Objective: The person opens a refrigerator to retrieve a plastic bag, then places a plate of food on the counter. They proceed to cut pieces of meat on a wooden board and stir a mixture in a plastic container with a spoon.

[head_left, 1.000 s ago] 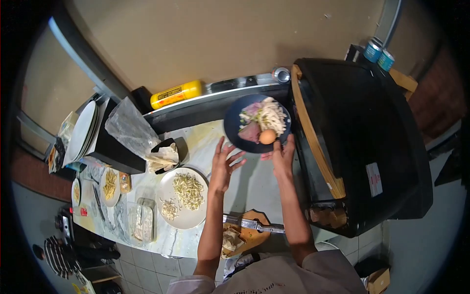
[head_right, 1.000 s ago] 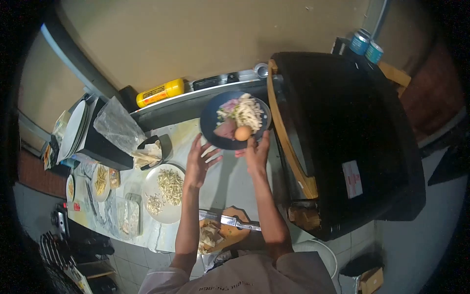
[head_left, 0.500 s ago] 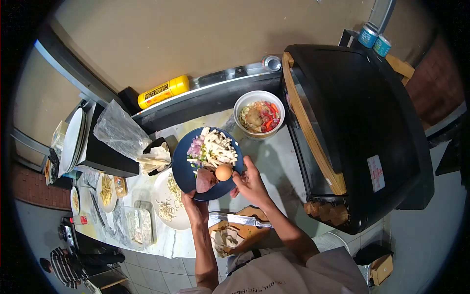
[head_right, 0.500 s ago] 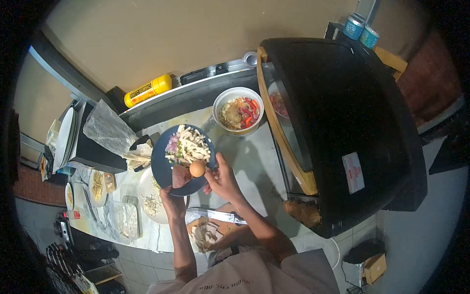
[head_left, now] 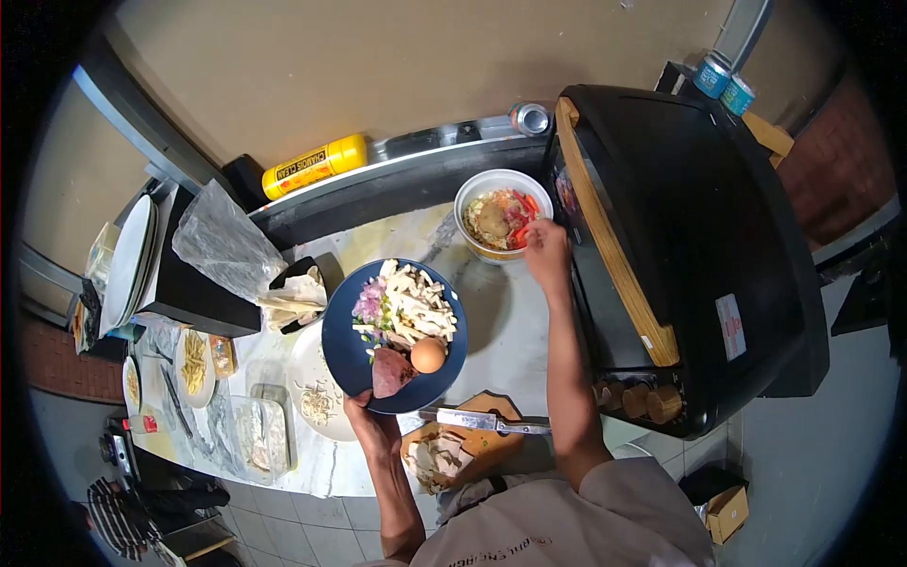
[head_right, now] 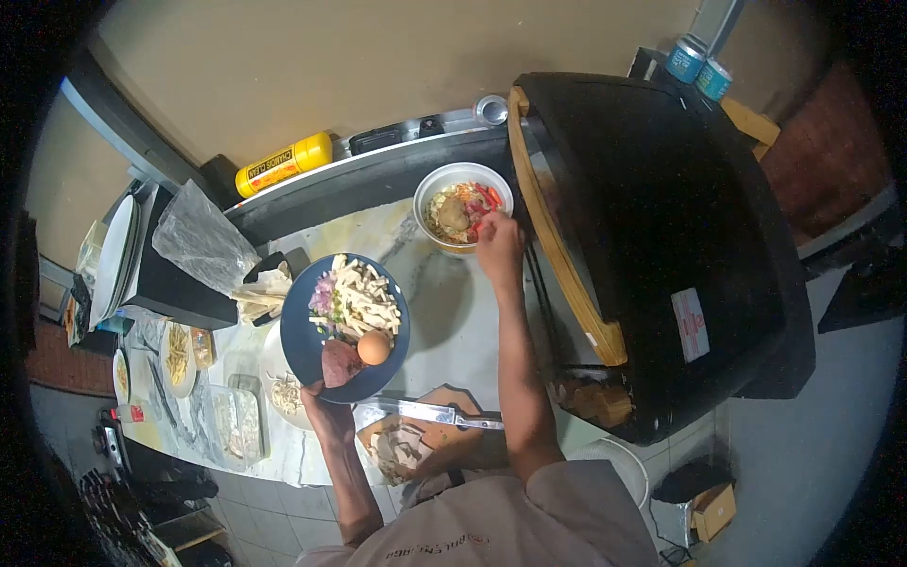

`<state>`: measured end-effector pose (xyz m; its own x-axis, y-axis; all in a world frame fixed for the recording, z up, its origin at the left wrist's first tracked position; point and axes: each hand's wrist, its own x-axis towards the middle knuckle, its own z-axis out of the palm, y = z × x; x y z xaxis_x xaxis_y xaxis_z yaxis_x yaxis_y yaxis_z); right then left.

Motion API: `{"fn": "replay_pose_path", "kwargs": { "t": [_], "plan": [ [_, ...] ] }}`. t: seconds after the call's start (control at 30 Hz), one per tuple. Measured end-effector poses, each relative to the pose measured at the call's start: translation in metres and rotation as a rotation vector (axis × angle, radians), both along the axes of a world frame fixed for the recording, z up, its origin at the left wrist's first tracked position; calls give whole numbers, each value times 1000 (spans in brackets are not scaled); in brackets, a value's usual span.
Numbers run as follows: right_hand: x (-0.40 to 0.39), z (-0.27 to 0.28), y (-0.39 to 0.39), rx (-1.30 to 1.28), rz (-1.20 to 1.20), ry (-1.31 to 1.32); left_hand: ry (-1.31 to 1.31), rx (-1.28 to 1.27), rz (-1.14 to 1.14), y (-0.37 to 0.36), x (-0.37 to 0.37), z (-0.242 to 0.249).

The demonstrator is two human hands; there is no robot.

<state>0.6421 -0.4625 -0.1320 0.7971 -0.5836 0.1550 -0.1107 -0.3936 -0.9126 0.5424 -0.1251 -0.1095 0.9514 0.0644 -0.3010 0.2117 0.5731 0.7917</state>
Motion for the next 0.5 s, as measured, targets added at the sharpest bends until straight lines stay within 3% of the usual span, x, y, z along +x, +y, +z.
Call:
{"fn": "replay_pose_path", "kwargs": {
  "t": [0.07, 0.27, 0.5],
  "plan": [
    [13, 1, -7, -328, -154, 29, 34, -40, 13, -1, -3, 2],
    [41, 13, -9, -368, -207, 414, 23, -27, 6, -3, -11, -3],
    [63, 7, -9, -510, -190, 469, 20, -15, 15, -5, -12, -5]
  ]
}}
